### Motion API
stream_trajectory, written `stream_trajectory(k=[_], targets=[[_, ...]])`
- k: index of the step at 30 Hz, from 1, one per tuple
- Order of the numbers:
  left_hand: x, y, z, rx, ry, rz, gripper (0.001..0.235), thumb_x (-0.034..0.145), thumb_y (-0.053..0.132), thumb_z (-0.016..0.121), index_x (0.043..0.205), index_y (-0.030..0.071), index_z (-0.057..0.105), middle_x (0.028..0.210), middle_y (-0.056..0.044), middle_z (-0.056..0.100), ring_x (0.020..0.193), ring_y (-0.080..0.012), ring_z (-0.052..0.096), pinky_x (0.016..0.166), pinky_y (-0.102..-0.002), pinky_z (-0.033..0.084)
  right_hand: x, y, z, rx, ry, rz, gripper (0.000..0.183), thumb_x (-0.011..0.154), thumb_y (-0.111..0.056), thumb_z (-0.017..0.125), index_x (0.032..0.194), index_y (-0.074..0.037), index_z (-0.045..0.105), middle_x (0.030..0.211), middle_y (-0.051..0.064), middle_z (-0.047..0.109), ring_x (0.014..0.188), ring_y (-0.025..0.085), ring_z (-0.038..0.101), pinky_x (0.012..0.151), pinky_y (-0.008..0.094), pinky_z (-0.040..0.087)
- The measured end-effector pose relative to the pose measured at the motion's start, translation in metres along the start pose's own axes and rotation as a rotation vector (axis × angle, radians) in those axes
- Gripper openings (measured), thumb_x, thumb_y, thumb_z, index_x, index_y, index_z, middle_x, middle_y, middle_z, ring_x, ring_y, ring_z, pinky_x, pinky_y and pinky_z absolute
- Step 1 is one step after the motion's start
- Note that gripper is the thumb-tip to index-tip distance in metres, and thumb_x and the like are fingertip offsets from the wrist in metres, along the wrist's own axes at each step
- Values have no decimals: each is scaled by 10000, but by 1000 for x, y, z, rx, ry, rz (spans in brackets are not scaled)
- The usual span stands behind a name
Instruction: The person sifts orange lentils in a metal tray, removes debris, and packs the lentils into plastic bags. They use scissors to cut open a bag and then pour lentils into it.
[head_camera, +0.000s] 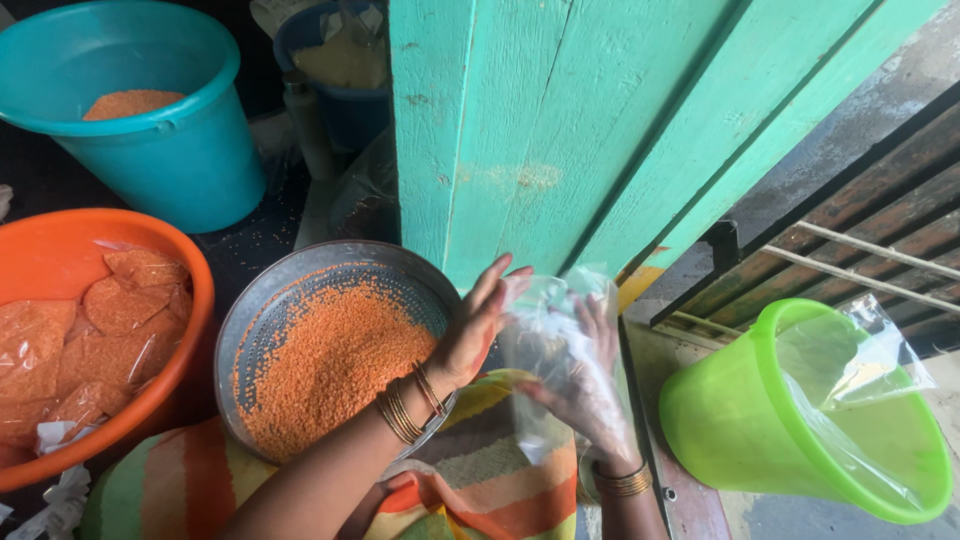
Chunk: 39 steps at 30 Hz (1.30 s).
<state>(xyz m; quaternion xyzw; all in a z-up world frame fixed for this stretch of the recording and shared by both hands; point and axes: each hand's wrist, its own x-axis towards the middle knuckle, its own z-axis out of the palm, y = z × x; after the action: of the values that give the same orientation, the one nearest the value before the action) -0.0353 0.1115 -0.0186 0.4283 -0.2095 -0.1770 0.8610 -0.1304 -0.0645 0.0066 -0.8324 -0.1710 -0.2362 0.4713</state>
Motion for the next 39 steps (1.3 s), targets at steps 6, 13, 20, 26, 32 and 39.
stream_trajectory(k=[6, 13, 20, 26, 32, 39], targets=[[-6, -5, 21, 29, 22, 76, 572, 1094, 458, 577, 1388, -31, 618, 1307, -187, 698, 1152, -219, 649, 1030, -354, 513, -9, 3, 27, -652, -22, -112, 751, 818, -114, 765, 1521, -170, 505, 1603, 149, 483, 1523, 355, 412, 1244, 503, 324], [-28, -46, 21, 281, 138, -97, 474, 1079, 404, 486, 1047, -32, 668, 896, -81, 676, 836, -135, 607, 789, -320, 557, 4, 27, 38, -377, 208, -93, 635, 820, -105, 637, 1431, -22, 488, 1468, 194, 529, 1407, 376, 474, 1186, 527, 337], [-28, -51, 14, 286, 138, -82, 501, 1061, 426, 505, 1144, -33, 688, 888, 9, 751, 779, -85, 692, 690, -266, 583, -1, 38, 14, -573, 123, 190, 676, 973, -141, 613, 1576, 12, 346, 1527, 228, 476, 1422, 348, 441, 1202, 511, 302], [-23, -35, 19, 357, 179, 60, 583, 1095, 455, 487, 1509, 51, 560, 1001, -75, 668, 860, -96, 595, 741, -263, 516, -12, 53, 52, -847, 115, -381, 733, 856, -156, 620, 1539, -141, 353, 1608, 97, 397, 1508, 276, 343, 1240, 513, 232], [-21, -25, 34, 217, 127, 121, 561, 1095, 470, 443, 1352, 18, 654, 1343, -151, 702, 1175, -201, 669, 1003, -348, 530, -9, 117, 4, -569, 233, 0, 759, 839, -111, 627, 1555, -201, 391, 1658, 90, 305, 1527, 273, 339, 1217, 513, 279], [13, 46, -6, -33, 188, 352, 469, 1069, 417, 514, 1332, 37, 590, 1325, -176, 688, 1218, -274, 685, 1107, -474, 513, -72, 162, -33, -945, -364, 1156, 721, 902, -252, 731, 1536, -142, 404, 1637, 225, 187, 1458, 425, 288, 1124, 624, 299]])
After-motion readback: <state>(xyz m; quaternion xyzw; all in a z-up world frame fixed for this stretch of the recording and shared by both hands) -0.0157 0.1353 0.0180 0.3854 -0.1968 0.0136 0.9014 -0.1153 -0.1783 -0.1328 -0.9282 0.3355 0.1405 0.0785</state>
